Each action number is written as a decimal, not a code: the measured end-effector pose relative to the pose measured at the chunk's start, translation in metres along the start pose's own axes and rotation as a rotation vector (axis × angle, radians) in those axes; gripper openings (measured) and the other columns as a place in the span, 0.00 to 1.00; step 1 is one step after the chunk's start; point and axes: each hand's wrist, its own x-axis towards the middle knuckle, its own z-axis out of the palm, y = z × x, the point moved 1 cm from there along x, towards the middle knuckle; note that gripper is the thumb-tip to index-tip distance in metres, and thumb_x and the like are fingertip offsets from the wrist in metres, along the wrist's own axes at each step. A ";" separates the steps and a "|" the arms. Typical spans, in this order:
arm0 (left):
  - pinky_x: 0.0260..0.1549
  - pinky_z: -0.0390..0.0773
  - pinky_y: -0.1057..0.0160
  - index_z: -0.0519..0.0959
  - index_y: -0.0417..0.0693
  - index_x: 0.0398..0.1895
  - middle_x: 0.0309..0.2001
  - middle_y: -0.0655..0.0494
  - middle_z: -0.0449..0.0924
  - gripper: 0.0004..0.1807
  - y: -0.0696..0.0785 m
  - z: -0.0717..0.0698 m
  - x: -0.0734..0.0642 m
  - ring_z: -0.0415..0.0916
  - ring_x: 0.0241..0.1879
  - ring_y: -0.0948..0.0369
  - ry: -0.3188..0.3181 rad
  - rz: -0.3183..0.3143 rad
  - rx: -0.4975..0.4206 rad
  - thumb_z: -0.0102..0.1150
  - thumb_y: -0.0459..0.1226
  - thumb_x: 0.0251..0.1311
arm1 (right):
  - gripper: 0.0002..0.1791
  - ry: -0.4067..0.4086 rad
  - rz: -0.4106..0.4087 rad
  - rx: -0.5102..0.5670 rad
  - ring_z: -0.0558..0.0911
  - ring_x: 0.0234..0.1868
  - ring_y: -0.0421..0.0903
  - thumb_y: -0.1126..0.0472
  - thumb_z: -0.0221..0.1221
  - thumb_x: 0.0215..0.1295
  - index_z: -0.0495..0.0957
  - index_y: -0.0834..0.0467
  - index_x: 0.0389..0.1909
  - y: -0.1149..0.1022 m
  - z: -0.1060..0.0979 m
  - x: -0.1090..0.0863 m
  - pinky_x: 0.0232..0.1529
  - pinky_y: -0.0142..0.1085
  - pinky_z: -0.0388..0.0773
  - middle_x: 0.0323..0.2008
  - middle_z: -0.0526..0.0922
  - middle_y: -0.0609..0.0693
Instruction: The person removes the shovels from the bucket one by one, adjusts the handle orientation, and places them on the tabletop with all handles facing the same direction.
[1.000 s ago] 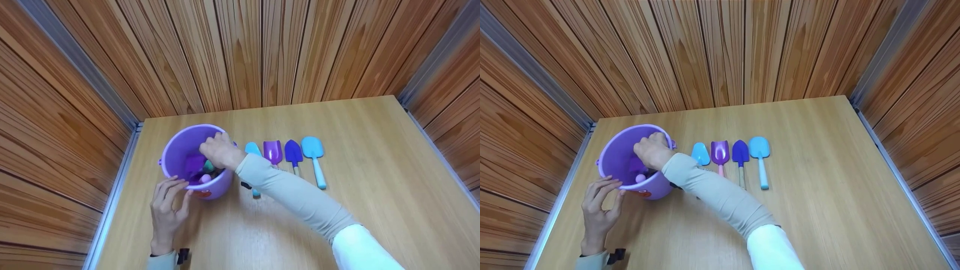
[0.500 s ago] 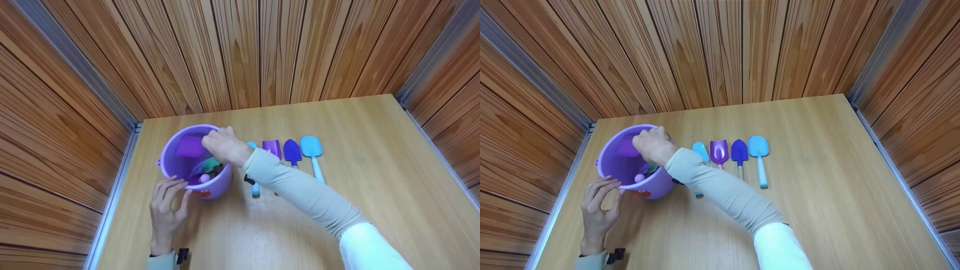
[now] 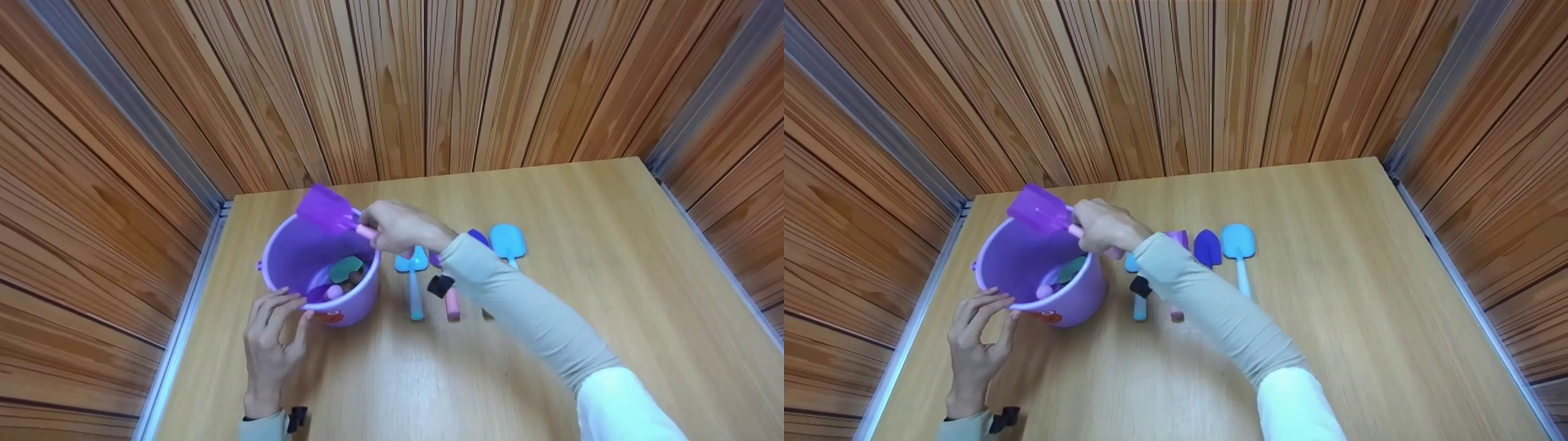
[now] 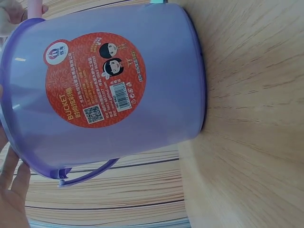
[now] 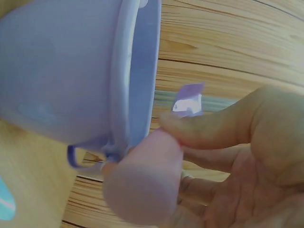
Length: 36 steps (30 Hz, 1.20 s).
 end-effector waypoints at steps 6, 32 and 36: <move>0.71 0.72 0.72 0.89 0.47 0.50 0.50 0.51 0.89 0.13 0.001 -0.006 -0.003 0.81 0.60 0.49 -0.022 -0.032 0.019 0.75 0.36 0.62 | 0.22 0.015 -0.067 0.175 0.83 0.54 0.49 0.65 0.64 0.73 0.81 0.55 0.67 0.031 -0.001 -0.010 0.55 0.43 0.86 0.57 0.85 0.52; 0.70 0.74 0.68 0.89 0.45 0.50 0.50 0.49 0.89 0.19 -0.001 0.001 -0.001 0.82 0.59 0.46 0.008 0.006 -0.002 0.64 0.51 0.75 | 0.36 0.248 0.157 0.474 0.84 0.51 0.54 0.57 0.74 0.66 0.73 0.63 0.71 0.193 -0.027 -0.090 0.46 0.45 0.92 0.61 0.78 0.63; 0.71 0.74 0.69 0.90 0.45 0.50 0.49 0.49 0.89 0.19 -0.001 0.003 0.001 0.82 0.58 0.46 0.024 0.020 0.001 0.65 0.51 0.74 | 0.39 0.267 0.188 0.493 0.83 0.51 0.54 0.56 0.74 0.66 0.70 0.65 0.73 0.208 -0.029 -0.099 0.45 0.43 0.91 0.63 0.76 0.64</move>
